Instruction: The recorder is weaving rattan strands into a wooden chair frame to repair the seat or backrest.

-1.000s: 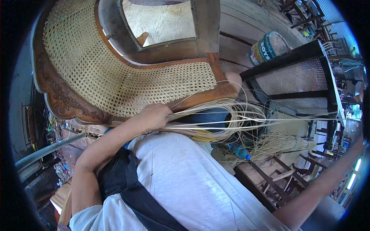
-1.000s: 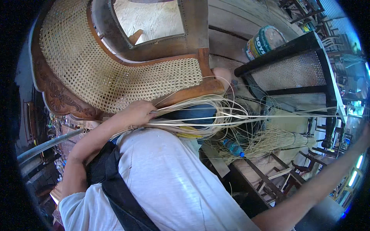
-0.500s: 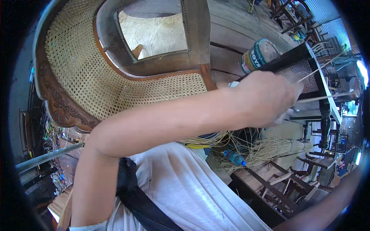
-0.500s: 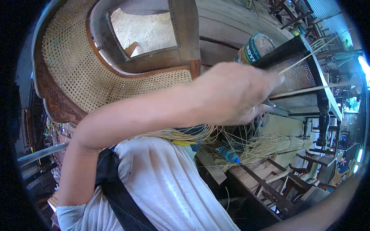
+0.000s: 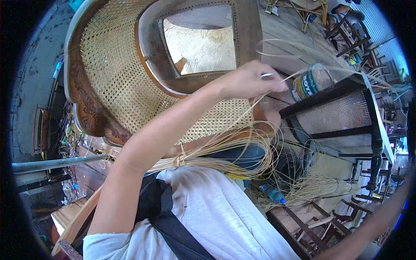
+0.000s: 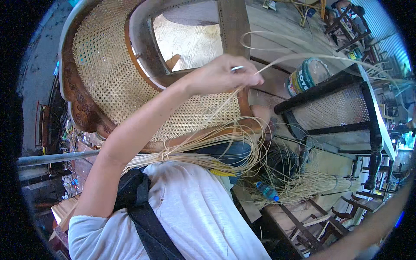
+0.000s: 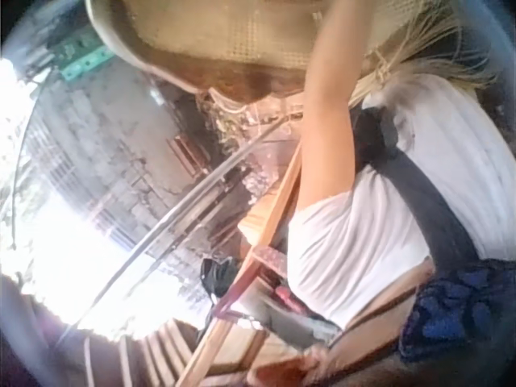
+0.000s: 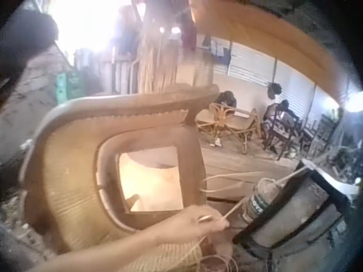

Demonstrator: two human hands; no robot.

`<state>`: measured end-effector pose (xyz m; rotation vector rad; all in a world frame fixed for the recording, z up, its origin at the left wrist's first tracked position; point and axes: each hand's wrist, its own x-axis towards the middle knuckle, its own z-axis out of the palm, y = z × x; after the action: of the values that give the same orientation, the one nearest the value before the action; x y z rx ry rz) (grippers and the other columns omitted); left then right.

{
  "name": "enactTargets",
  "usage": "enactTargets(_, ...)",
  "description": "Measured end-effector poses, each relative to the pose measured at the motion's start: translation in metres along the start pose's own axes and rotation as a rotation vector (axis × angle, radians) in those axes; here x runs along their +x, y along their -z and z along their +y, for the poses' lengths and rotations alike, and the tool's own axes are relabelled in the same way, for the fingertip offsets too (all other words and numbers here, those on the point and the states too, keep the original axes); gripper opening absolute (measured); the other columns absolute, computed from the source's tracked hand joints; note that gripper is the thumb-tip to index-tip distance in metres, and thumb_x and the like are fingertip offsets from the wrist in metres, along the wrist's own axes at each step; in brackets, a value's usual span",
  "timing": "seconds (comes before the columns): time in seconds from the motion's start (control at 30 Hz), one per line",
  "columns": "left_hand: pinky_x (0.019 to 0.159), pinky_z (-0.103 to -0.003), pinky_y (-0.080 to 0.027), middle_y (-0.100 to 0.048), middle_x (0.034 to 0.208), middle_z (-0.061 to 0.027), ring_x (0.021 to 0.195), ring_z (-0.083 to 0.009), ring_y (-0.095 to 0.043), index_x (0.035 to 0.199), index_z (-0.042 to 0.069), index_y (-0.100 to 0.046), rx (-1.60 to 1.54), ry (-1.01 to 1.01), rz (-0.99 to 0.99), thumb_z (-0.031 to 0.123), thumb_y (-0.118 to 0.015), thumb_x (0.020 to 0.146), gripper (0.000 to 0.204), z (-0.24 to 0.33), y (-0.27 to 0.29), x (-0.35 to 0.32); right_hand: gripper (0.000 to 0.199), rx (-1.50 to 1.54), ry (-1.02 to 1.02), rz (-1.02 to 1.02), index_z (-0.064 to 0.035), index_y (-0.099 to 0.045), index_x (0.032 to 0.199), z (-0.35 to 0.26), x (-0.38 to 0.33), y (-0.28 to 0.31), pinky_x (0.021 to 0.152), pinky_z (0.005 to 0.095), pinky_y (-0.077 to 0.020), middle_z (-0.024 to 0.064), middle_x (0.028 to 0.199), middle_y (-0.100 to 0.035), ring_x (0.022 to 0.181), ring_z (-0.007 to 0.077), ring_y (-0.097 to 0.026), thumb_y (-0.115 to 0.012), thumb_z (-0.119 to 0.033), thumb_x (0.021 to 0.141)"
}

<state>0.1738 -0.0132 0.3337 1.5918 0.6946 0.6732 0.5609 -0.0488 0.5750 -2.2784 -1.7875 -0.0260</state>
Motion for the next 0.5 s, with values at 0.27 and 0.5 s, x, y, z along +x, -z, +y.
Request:
enactTargets(0.27, 0.068, -0.026, -0.048, -0.069, 0.082, -0.0045, 0.071, -0.0091, -0.057, 0.108, 0.005, -0.07, 0.163, -0.095, -0.103, 0.031, -0.065, 0.09, 0.031, 0.036, -0.002, 0.028, 0.028, 1.138, 0.256, -0.268, -0.0023, -0.065, 0.1, -0.129, -0.059, -0.192, 0.047, 0.0205, -0.0403, 0.002, 0.079, -0.061, 0.053, 0.0063, -0.053, -0.054, -0.028, 0.095)
enactTargets(0.5, 0.076, -0.029, -0.051, -0.069, 0.087, -0.0066, 0.081, -0.0131, -0.063, 0.097, 0.005, -0.071, 0.124, 0.108, -0.166, 0.035, -0.065, 0.09, 0.032, -0.019, -0.019, 0.007, 0.021, 1.435, 0.21, 0.479, 0.0045, -0.057, 0.102, 0.016, 0.118, -0.082, 0.069, 0.0323, -0.0533, 0.0113, 0.081, -0.063, 0.077, 0.0206, -0.063, -0.052, -0.014, 0.094)
